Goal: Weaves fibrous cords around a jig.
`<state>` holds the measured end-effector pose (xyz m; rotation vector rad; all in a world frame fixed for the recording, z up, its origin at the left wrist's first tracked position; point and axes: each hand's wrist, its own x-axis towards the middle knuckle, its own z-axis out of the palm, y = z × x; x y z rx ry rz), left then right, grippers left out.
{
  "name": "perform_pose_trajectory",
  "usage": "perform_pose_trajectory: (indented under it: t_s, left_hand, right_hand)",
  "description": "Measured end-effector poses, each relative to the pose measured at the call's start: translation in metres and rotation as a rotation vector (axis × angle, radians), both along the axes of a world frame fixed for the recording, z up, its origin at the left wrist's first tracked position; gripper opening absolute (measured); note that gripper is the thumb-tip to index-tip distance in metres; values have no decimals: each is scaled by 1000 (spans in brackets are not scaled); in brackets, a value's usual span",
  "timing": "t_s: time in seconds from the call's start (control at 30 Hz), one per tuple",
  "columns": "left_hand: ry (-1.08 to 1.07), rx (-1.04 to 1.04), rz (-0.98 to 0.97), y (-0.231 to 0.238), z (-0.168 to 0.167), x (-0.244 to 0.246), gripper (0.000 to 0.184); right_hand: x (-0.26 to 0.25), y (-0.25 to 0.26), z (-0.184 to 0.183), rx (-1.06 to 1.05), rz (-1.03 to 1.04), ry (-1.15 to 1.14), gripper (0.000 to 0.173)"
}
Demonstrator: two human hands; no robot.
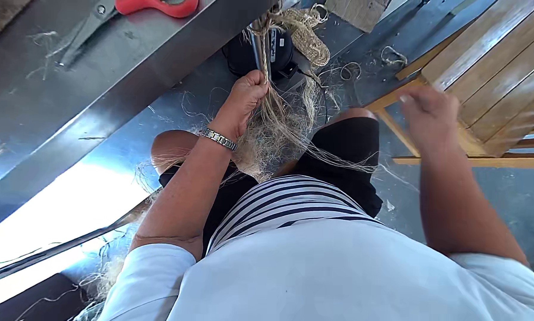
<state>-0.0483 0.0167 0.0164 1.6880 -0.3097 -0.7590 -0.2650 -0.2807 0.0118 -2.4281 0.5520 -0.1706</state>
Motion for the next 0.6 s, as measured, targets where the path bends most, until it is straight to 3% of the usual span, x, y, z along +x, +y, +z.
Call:
perform_pose_trajectory:
  t_s: [0.07, 0.1, 0.23, 0.4, 0.6]
  left_hand:
    - [-10, -5, 12, -1, -1, -2, 22]
    - [-16, -3, 13, -1, -1, -2, 22]
    - [-76, 47, 13, 2, 2, -1, 20]
    - [-114, 97, 4, 3, 0, 0, 18]
    - [-43, 49, -18, 0, -5, -3, 18]
  right_hand:
    - [61, 40, 2, 153, 198, -235, 37]
    - [88, 64, 1, 238, 289, -247, 36]
    - [153, 133, -12, 610, 409, 3, 31]
    - [161, 141, -27, 969, 425, -18, 27]
    - [157, 133, -28, 1199, 351, 45, 24]
